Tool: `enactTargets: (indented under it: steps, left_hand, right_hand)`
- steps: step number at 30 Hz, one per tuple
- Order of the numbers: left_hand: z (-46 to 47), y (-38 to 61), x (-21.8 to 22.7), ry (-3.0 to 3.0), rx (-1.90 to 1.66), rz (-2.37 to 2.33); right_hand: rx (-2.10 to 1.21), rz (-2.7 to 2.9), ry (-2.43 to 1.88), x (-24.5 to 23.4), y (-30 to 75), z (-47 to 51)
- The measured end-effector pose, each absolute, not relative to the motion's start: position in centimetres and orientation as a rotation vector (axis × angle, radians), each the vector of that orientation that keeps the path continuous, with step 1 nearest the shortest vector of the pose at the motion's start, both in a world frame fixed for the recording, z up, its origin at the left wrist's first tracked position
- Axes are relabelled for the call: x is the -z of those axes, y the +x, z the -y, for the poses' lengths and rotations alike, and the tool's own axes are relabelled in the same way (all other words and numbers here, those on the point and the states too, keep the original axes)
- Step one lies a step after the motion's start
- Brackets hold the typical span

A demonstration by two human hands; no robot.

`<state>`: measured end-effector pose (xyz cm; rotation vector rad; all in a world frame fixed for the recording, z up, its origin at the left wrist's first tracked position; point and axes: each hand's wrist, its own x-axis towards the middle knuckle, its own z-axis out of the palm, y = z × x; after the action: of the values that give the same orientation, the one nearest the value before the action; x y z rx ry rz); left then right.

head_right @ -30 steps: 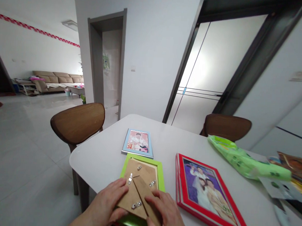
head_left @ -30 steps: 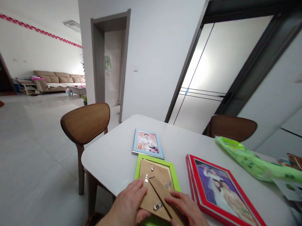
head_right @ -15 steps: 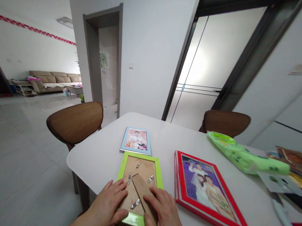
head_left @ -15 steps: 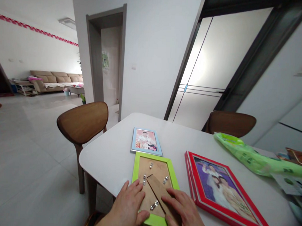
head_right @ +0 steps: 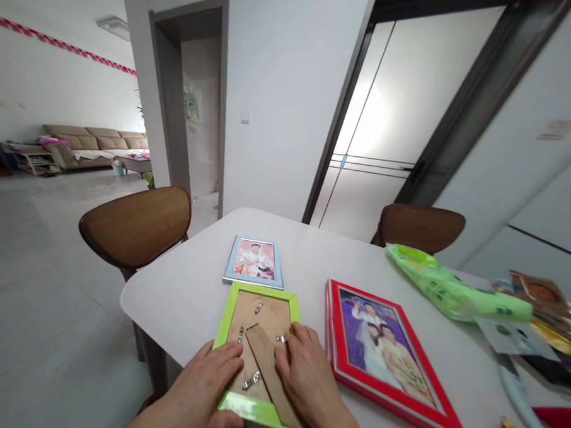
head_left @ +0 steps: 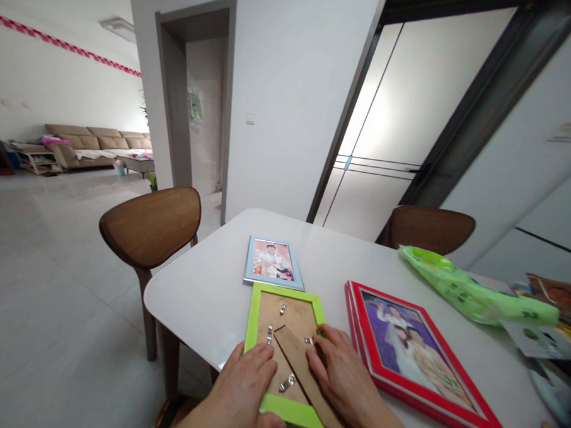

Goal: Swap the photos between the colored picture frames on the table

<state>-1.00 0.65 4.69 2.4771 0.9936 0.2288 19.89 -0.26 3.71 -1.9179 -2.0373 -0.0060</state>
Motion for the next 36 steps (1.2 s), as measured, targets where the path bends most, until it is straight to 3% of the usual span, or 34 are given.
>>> enactTargets:
  steps: [5,12,36]
  left_hand:
    - [-0.6,-1.1,-4.4,2.463,-0.229,-0.999]
    - [-0.7,-1.3,-3.8,2.467,-0.256,-0.976]
    - [-0.8,-1.6,-3.2,2.423,-0.511,-0.854]
  right_hand:
    - [-0.006,2.06,-1.861,-3.6,19.9,1.3]
    - [-0.195,2.352,-1.446,-4.5,17.5,3.6]
    - [-0.306,2.259,-1.527,-5.2,13.6,-1.8]
